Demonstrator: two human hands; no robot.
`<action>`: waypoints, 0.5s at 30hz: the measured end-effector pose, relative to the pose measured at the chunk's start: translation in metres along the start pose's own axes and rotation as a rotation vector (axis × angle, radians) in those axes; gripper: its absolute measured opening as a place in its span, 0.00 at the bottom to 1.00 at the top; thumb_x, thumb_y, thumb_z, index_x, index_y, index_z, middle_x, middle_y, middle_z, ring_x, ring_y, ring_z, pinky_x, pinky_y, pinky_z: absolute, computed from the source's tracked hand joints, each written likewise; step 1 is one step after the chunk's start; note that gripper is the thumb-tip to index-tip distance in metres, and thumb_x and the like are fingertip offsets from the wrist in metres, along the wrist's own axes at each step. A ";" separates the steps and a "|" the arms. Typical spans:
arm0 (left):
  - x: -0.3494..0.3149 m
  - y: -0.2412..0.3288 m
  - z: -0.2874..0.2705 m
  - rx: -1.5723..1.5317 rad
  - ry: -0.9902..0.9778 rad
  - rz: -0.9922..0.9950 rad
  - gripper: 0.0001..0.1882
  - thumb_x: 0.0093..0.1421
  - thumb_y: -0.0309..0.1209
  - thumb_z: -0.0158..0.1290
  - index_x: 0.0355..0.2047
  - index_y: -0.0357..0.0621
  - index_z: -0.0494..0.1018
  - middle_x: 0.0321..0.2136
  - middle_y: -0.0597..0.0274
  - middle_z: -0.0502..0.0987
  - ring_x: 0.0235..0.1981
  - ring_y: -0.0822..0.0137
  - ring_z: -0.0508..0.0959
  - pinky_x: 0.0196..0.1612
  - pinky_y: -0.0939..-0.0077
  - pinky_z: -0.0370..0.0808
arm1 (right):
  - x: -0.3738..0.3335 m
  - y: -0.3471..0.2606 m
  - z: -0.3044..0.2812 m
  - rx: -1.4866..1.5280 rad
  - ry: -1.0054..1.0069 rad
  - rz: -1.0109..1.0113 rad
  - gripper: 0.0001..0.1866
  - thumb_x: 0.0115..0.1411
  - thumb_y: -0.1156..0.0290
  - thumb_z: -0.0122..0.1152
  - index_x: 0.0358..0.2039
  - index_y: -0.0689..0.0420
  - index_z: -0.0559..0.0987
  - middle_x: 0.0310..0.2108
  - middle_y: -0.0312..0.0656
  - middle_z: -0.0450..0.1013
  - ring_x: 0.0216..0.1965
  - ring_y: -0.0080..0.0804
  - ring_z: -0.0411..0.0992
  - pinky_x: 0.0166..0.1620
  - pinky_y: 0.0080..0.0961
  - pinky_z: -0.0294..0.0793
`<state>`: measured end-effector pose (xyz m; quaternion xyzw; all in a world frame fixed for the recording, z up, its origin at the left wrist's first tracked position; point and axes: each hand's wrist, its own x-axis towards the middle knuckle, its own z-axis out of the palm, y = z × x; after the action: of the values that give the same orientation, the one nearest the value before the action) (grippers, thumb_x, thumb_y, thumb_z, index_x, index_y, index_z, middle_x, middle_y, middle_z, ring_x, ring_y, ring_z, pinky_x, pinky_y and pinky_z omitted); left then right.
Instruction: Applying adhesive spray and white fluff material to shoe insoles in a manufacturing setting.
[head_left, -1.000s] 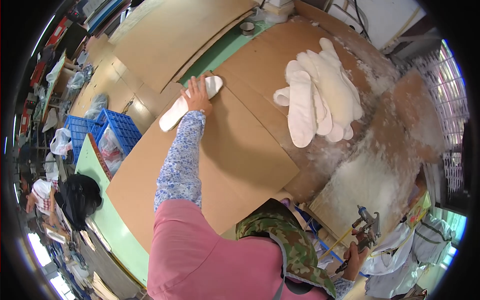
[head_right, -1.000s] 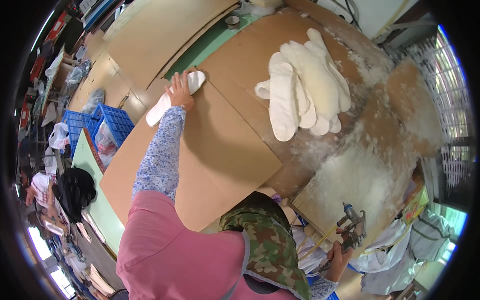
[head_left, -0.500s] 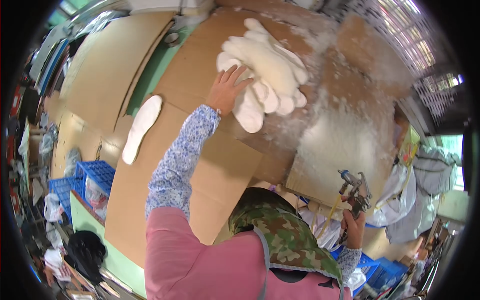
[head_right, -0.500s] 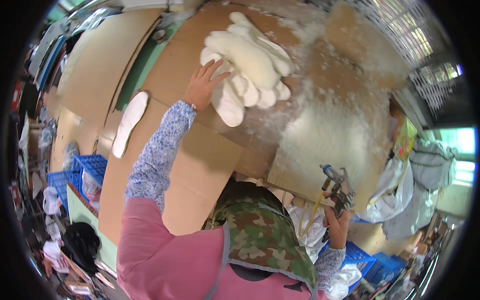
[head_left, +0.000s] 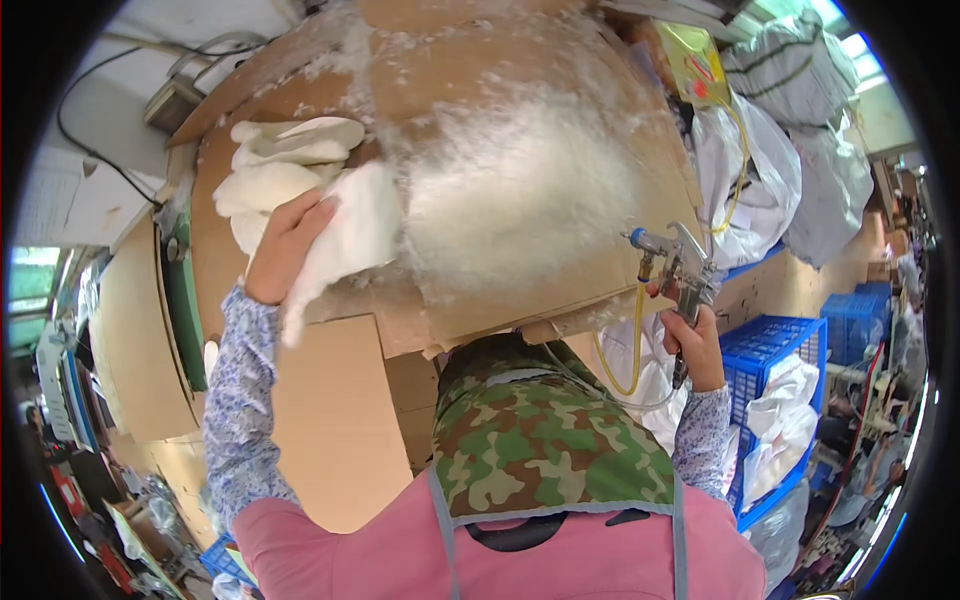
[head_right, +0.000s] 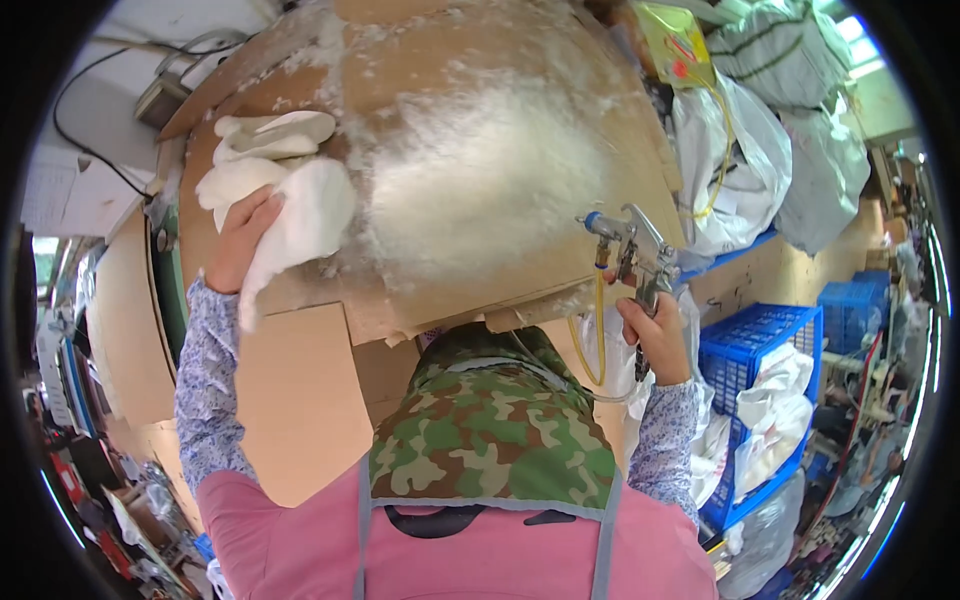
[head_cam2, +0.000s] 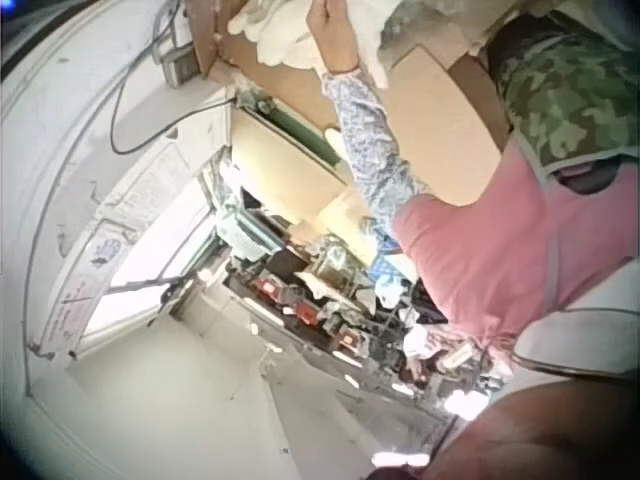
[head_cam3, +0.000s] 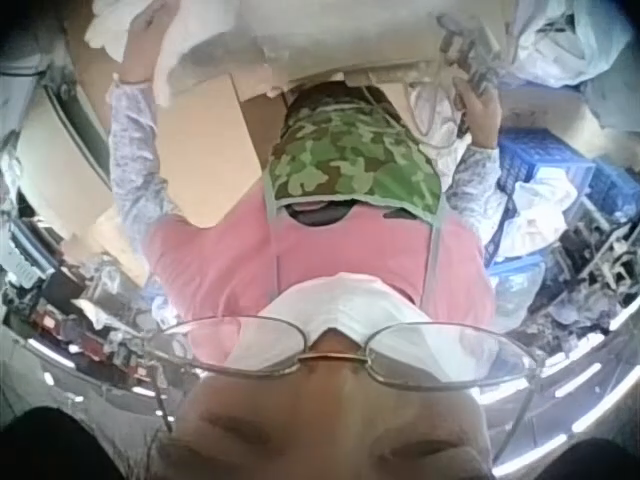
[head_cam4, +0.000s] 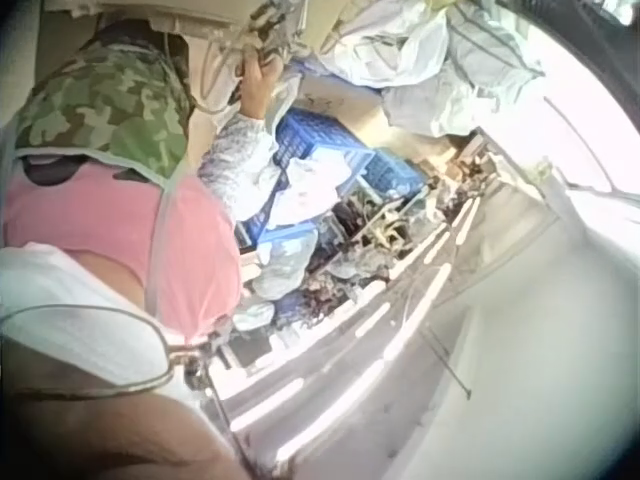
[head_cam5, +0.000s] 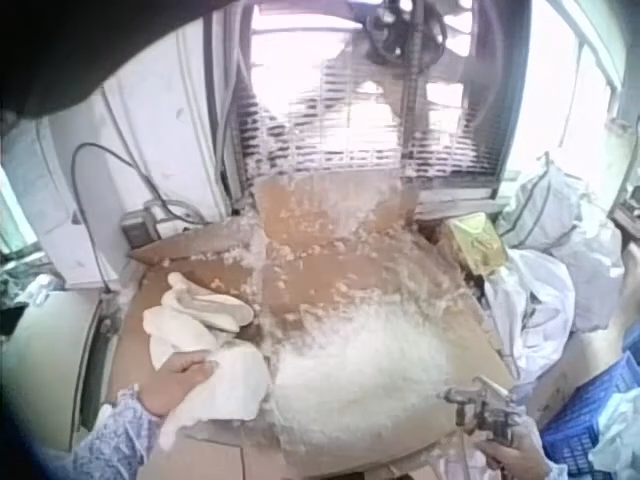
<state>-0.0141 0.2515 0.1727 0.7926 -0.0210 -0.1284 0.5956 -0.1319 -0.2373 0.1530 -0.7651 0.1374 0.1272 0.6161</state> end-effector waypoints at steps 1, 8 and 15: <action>0.012 0.007 0.024 0.005 -0.016 -0.004 0.14 0.65 0.35 0.49 0.39 0.33 0.73 0.30 0.66 0.76 0.31 0.76 0.70 0.37 0.83 0.69 | 0.002 0.001 -0.007 0.005 0.012 -0.005 0.17 0.60 0.74 0.55 0.50 0.61 0.76 0.16 0.26 0.63 0.15 0.13 0.59 0.19 0.14 0.57; 0.100 -0.024 0.156 -0.042 -0.051 0.041 0.23 0.64 0.40 0.51 0.49 0.32 0.72 0.41 0.56 0.79 0.43 0.68 0.76 0.47 0.77 0.71 | 0.003 0.031 -0.043 0.072 0.013 0.015 0.18 0.60 0.74 0.55 0.52 0.62 0.74 0.19 0.28 0.66 0.15 0.13 0.60 0.19 0.13 0.58; 0.100 -0.082 0.208 1.059 0.084 0.084 0.26 0.56 0.30 0.50 0.55 0.36 0.63 0.48 0.47 0.67 0.46 0.47 0.72 0.52 0.49 0.66 | -0.004 0.043 -0.041 0.074 0.045 0.052 0.18 0.60 0.77 0.54 0.51 0.61 0.74 0.20 0.27 0.67 0.15 0.12 0.59 0.19 0.13 0.57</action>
<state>0.0249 0.0617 0.0235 0.9878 -0.0907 -0.0444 0.1188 -0.1500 -0.2857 0.1238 -0.7407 0.1757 0.1207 0.6371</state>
